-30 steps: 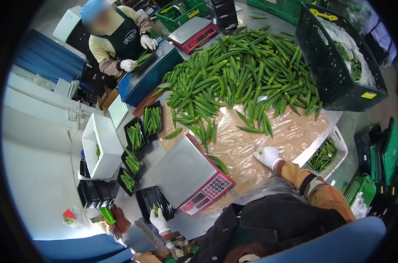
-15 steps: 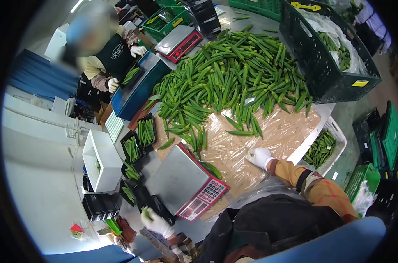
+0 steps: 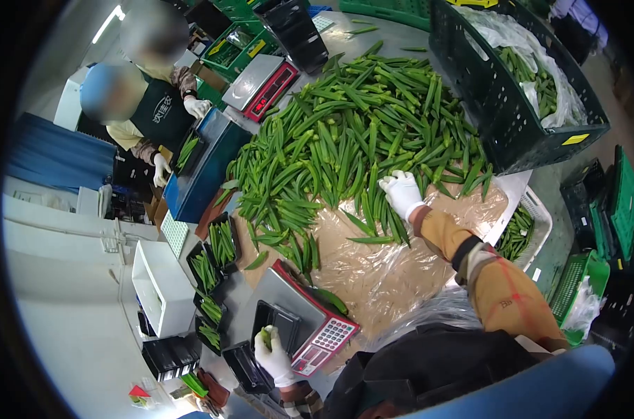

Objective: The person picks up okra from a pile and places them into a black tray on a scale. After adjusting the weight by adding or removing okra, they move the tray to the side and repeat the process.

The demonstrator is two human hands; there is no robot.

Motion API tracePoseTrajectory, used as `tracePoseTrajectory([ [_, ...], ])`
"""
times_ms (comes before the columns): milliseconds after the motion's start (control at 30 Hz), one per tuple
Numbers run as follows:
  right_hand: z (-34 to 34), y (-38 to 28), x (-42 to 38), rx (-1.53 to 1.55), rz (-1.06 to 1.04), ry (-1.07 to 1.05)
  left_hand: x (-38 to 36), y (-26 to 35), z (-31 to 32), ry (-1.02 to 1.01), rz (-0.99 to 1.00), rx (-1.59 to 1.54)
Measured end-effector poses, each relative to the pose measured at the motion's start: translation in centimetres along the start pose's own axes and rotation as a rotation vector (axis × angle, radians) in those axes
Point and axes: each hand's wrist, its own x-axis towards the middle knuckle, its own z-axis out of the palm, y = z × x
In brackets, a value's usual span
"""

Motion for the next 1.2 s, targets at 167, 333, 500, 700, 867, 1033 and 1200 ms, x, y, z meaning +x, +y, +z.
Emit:
tracePoseTrajectory([
  [167, -2.7, 0.0, 2.2, 0.109, -0.044, -0.277, 2.7, 6.0, 7.3, -0.227, 0.092, -0.011],
  [333, -12.9, 8.1, -3.1, 0.58, 0.174, -0.311, 5.2, 7.3, 11.1, -0.289, 0.182, -0.126],
  [500, -23.9, 18.4, -9.6, 0.387, 0.358, -0.875, 9.9, 9.4, 13.5, -0.34, 0.268, 0.089],
  [700, -16.6, 13.7, -2.4, 0.493, 0.395, -0.366, 18.3, 13.2, 26.4, -0.569, 0.58, 0.043],
  [867, -6.4, 10.6, 7.0, 0.442, 0.298, -0.288, 24.8, 13.0, 37.3, -0.596, 0.761, 0.214],
  [1033, -3.1, 7.6, 10.2, 0.191, 0.417, -0.642, 22.9, 12.4, 39.7, -0.629, 0.687, 0.345],
  [1200, -3.4, 5.3, 6.3, 0.326, 0.229, -0.526, 15.8, 11.3, 36.7, -0.719, 0.785, 0.209],
])
